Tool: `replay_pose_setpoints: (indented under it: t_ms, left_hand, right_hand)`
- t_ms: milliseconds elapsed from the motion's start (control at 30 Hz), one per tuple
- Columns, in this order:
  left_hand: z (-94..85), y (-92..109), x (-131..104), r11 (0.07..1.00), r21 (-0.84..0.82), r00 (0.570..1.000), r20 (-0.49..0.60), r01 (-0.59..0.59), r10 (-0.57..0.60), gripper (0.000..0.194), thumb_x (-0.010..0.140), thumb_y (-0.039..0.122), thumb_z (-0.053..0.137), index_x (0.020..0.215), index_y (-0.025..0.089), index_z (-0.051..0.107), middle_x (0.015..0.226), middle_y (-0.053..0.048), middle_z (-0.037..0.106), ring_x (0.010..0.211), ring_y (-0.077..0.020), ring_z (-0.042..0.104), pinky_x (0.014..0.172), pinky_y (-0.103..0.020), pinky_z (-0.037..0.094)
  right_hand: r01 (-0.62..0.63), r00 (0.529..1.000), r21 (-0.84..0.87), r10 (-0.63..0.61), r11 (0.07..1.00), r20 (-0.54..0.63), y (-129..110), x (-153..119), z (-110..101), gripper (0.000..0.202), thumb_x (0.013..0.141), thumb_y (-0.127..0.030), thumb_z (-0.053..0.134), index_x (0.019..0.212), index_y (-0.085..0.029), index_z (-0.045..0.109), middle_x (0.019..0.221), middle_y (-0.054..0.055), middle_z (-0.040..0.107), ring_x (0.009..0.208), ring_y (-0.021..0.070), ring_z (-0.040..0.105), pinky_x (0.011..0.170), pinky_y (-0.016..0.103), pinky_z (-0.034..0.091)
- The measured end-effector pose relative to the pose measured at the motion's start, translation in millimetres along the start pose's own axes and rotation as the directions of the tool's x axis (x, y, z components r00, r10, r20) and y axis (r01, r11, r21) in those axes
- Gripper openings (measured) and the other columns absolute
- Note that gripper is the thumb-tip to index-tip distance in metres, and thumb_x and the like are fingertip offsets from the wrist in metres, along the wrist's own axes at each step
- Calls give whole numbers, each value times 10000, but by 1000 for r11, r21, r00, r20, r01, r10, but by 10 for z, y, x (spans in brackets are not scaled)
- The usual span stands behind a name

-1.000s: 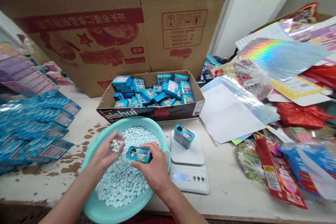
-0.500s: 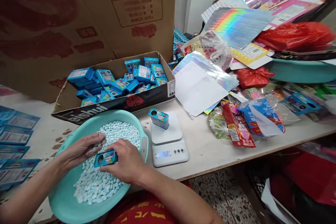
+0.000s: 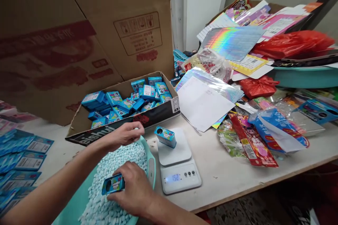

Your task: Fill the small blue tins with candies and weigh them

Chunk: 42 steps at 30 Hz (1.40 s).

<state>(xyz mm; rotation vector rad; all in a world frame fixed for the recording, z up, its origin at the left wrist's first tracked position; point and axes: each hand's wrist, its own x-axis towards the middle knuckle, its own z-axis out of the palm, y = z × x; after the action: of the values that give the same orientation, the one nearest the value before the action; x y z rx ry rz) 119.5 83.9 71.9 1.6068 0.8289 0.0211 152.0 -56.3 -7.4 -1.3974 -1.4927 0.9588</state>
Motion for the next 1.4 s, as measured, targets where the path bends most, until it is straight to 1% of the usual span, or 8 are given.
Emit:
replay_pose_setpoints:
  t_ms: [67,233,400,667,800,933,1200,1400]
  left_hand:
    - [107,120,226,977,196,996,43,-85,78,201,786,379,542,718,196,493,534,58,434,440,-74,304,428,-210,200]
    - [253,183,598,743,647,983,69,-173,169,107,746,293,551,704,195,556,611,31,494,578,-123,428,520,-245,266]
    - [255,152,643,718,675,984,73,-168,163,156,691,312,636,798,208,586,637,41,492,592,-133,428,532,-253,256]
    - [248,71,662,801,567,976,23,-192,217,148,703,308,616,793,195,584,607,49,512,568,-123,454,527,-236,304]
    - [143,104,439,922,330,963,-104,-201,247,171,780,336,536,710,180,552,572,38,462,509,-93,380,486,-209,274]
    - [-66,51,13,987,53,955,-248,-153,162,260,728,414,661,689,175,568,505,49,394,433,-63,267,407,-183,159]
    - [-205,-683,-605,993,-35,949,-291,113,-119,336,669,468,720,665,162,583,552,48,380,477,-67,281,415,-157,211]
    - [-188,-757,-663,995,50,966,-251,82,-67,203,682,363,715,658,184,623,592,13,500,530,-115,389,463,-182,310]
  right_hand:
    - [-14,1000,5,14,1000,4,-1,7,15,464,533,-253,886,939,-192,671,949,46,651,891,226,598,796,318,458]
    - [-29,999,-1,29,1000,14,29,52,61,507,499,-237,895,955,-168,683,951,78,663,899,256,608,809,342,470]
    - [-39,998,1,39,999,40,52,79,53,534,488,-227,900,973,-174,683,983,84,668,936,268,612,838,352,472]
    - [-32,999,-10,32,999,-13,42,50,45,495,507,-246,891,949,-204,673,968,48,660,913,237,612,813,320,471]
    - [54,998,-35,-54,998,-21,35,35,14,462,571,-298,868,967,-198,651,958,43,654,938,225,605,829,311,460]
    - [103,994,-42,-105,994,-34,64,33,-10,466,578,-319,867,968,-209,637,951,28,645,933,213,604,835,305,455]
    - [129,991,-74,-130,989,-18,68,28,-19,450,597,-332,860,959,-195,630,947,32,631,934,208,596,830,300,456]
    - [122,992,-40,-123,992,-10,70,17,-22,440,597,-310,860,961,-212,633,991,28,626,961,206,588,840,304,445]
